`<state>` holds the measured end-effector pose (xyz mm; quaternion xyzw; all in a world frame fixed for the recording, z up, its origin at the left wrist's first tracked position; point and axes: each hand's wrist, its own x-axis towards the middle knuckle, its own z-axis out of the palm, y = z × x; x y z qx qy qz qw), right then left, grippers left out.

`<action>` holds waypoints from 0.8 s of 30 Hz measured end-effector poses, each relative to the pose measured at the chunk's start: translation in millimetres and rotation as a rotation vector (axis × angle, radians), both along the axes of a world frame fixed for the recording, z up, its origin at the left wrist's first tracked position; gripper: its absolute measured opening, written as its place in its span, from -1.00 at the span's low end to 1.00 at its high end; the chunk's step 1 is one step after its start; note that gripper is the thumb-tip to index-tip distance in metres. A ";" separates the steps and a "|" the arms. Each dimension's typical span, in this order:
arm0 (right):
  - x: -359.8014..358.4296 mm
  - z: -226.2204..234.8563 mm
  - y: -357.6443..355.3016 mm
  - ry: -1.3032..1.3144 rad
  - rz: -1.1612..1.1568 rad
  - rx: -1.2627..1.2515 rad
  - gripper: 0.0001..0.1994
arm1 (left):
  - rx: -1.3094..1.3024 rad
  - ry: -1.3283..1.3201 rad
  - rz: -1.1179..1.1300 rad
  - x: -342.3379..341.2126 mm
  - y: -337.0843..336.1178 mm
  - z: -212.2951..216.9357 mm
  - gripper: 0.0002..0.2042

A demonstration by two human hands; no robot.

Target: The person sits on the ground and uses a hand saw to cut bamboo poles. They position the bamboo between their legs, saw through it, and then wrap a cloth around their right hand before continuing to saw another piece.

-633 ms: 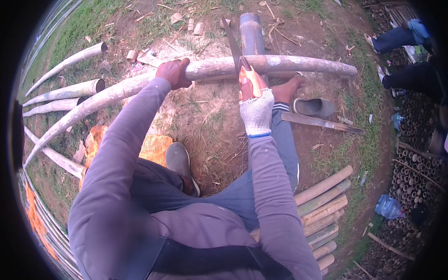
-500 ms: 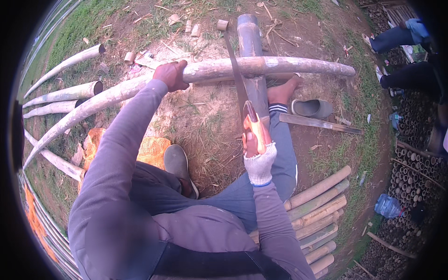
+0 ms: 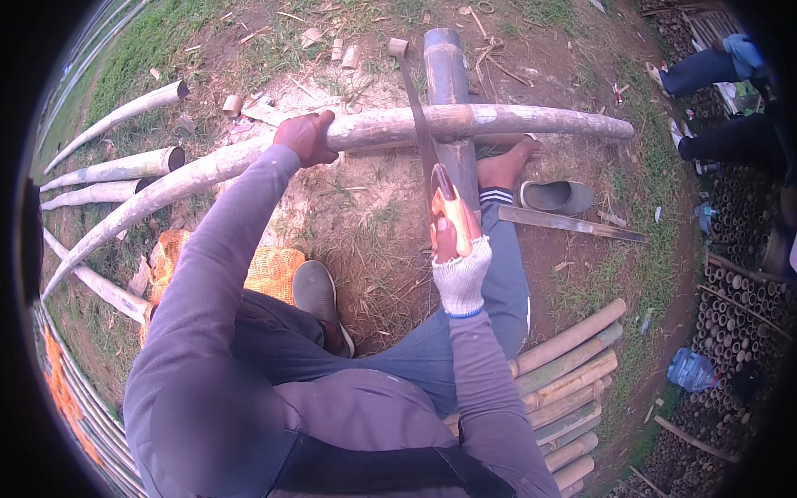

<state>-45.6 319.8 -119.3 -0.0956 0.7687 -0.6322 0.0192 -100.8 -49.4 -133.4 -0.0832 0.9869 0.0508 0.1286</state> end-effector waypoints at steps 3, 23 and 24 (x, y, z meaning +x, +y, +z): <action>105.7 35.8 52.0 -0.240 -0.001 -0.100 -0.35 | -0.007 -0.035 0.002 7.0 -0.2 -6.5 -0.40; 76.4 15.6 39.7 -0.239 0.026 -0.197 -0.39 | -0.032 -0.068 -0.003 8.9 8.8 -2.1 -0.40; 50.8 7.7 23.8 -0.196 0.035 -0.198 -0.43 | -0.021 -0.072 -0.001 8.5 9.5 -0.4 -0.39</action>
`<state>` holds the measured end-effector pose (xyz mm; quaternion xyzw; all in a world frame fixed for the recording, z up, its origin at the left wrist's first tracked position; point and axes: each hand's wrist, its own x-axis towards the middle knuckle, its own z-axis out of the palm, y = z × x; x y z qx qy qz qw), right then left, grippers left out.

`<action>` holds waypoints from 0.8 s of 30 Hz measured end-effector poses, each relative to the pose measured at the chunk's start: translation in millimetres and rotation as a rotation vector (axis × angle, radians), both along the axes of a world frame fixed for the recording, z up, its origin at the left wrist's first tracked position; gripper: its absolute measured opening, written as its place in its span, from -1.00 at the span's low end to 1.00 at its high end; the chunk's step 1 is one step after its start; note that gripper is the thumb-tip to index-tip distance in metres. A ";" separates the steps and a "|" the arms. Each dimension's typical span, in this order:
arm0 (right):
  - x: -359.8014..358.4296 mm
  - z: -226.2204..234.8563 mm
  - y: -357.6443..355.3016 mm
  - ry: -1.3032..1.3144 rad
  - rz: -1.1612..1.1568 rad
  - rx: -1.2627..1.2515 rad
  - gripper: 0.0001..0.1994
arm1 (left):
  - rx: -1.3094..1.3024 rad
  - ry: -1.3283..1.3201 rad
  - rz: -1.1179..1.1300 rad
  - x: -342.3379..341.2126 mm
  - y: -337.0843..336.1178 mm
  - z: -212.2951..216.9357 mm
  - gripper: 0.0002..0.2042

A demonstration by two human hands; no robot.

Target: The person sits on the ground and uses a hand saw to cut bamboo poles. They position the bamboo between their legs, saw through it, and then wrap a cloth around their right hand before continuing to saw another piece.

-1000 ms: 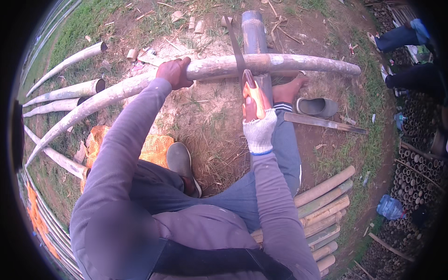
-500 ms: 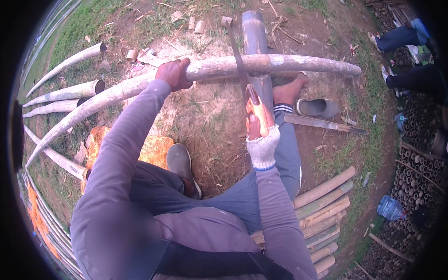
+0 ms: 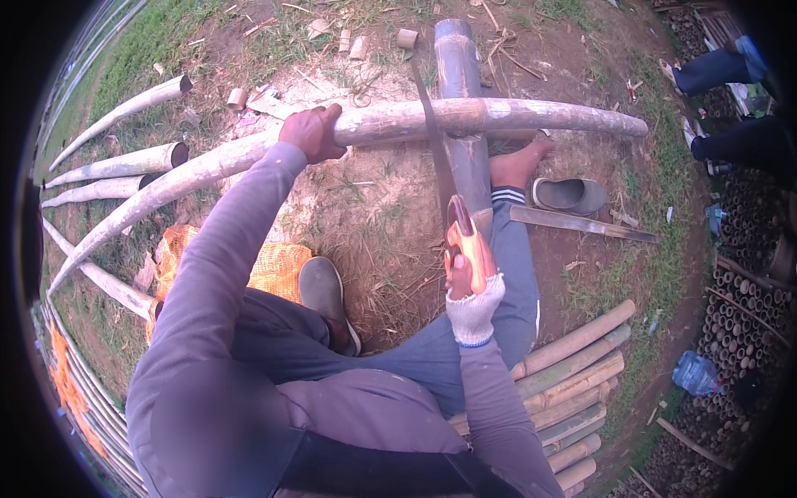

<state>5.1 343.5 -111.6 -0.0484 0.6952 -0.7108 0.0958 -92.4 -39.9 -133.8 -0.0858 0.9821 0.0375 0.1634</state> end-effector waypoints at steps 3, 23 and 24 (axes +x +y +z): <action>-111.8 1.0 -64.0 0.224 -0.010 0.238 -0.59 | 0.003 -0.012 -0.006 -9.8 11.5 6.2 -0.39; -97.0 6.1 -55.9 0.241 -0.013 0.266 -0.62 | 0.030 0.009 -0.006 -5.0 6.9 0.9 -0.39; -73.4 3.7 -41.0 0.182 -0.023 0.251 -0.61 | 0.028 0.013 -0.006 -4.6 3.9 5.0 -0.39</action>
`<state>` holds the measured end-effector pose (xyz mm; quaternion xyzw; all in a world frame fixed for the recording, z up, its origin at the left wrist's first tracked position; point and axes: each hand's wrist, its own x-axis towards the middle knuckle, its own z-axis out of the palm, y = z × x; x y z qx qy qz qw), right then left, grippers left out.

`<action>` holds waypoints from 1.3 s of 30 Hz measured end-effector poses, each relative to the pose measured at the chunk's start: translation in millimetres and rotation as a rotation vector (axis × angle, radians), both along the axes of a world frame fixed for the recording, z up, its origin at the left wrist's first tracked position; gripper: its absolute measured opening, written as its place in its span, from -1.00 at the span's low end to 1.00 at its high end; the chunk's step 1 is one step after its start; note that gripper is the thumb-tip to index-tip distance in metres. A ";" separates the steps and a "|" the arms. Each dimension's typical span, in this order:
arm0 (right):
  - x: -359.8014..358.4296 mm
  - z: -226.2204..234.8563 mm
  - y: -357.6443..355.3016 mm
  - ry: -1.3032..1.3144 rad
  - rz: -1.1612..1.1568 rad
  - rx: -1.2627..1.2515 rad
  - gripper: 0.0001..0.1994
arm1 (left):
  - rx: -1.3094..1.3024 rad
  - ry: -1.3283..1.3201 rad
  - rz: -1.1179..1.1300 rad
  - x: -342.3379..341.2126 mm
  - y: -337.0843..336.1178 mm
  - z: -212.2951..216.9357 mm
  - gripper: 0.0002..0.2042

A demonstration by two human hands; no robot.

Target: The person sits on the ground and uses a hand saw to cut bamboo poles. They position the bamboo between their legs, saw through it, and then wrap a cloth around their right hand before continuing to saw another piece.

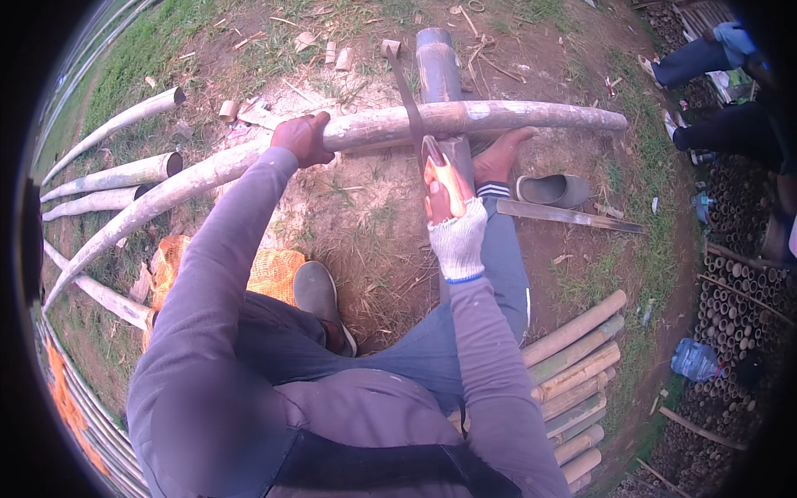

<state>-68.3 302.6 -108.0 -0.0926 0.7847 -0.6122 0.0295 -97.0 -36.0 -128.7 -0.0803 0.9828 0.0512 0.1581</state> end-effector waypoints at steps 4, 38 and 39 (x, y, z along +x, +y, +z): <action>118.1 31.8 70.6 -0.219 0.008 -0.095 -0.40 | -0.004 0.025 0.023 5.9 -13.3 -11.7 -0.39; 121.4 28.8 79.5 -0.228 0.061 -0.064 -0.37 | -0.011 0.035 0.000 3.6 -8.3 -12.8 -0.41; 107.2 22.4 75.5 -0.209 0.110 -0.062 -0.42 | -0.016 0.042 0.000 5.0 -8.7 -15.1 -0.40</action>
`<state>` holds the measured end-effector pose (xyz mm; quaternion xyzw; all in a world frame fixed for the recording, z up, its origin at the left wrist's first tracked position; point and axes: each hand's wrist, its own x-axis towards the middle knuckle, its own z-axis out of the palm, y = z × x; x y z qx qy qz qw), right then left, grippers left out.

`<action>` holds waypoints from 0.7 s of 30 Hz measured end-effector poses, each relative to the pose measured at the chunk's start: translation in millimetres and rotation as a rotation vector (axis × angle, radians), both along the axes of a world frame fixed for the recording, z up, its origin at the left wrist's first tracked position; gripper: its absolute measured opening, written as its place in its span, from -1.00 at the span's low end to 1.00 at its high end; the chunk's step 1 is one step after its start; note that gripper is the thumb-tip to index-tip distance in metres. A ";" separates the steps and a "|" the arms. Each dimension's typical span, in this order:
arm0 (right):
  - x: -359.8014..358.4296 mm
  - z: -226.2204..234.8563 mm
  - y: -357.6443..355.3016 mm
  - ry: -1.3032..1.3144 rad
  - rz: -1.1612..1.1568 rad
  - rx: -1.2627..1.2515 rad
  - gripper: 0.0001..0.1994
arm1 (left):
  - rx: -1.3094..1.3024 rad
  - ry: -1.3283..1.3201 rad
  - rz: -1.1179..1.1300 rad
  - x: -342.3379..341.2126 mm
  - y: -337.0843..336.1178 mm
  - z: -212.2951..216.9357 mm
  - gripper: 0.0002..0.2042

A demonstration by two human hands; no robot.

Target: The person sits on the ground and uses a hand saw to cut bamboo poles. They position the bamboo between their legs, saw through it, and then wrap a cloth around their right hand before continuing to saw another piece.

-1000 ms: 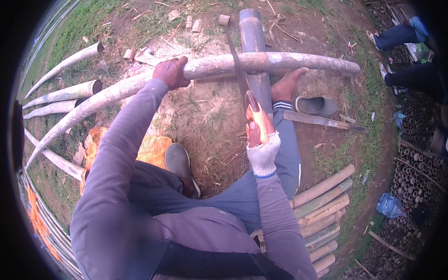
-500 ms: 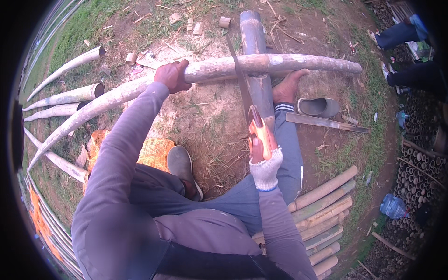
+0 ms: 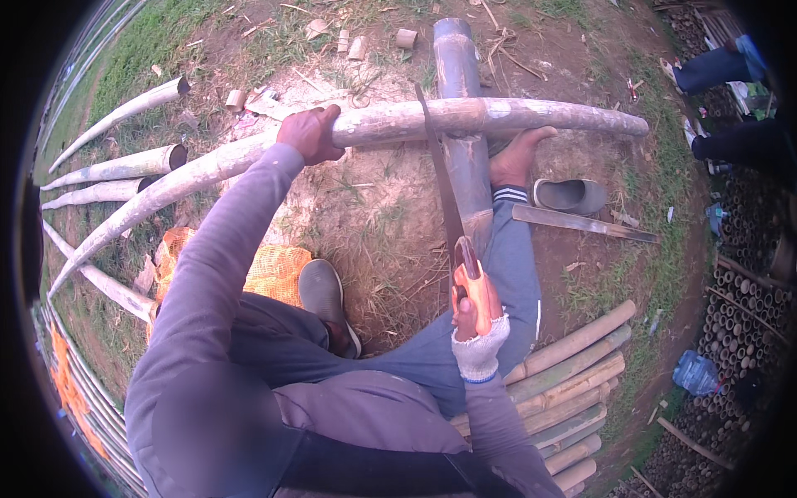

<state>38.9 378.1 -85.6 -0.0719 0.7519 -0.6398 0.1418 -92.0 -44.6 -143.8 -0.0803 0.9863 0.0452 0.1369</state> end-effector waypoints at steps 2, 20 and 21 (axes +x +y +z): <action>-53.1 -43.2 -36.1 0.147 -0.149 0.003 -0.52 | 0.022 -0.001 -0.005 -4.5 4.8 1.7 -0.40; -139.7 3.6 -82.5 0.287 -0.073 0.279 -0.67 | 0.019 0.043 -0.022 -11.3 5.9 8.3 -0.42; -112.0 13.3 -68.7 0.252 -0.109 0.187 -0.68 | 0.018 0.054 -0.015 -12.0 1.6 9.7 -0.42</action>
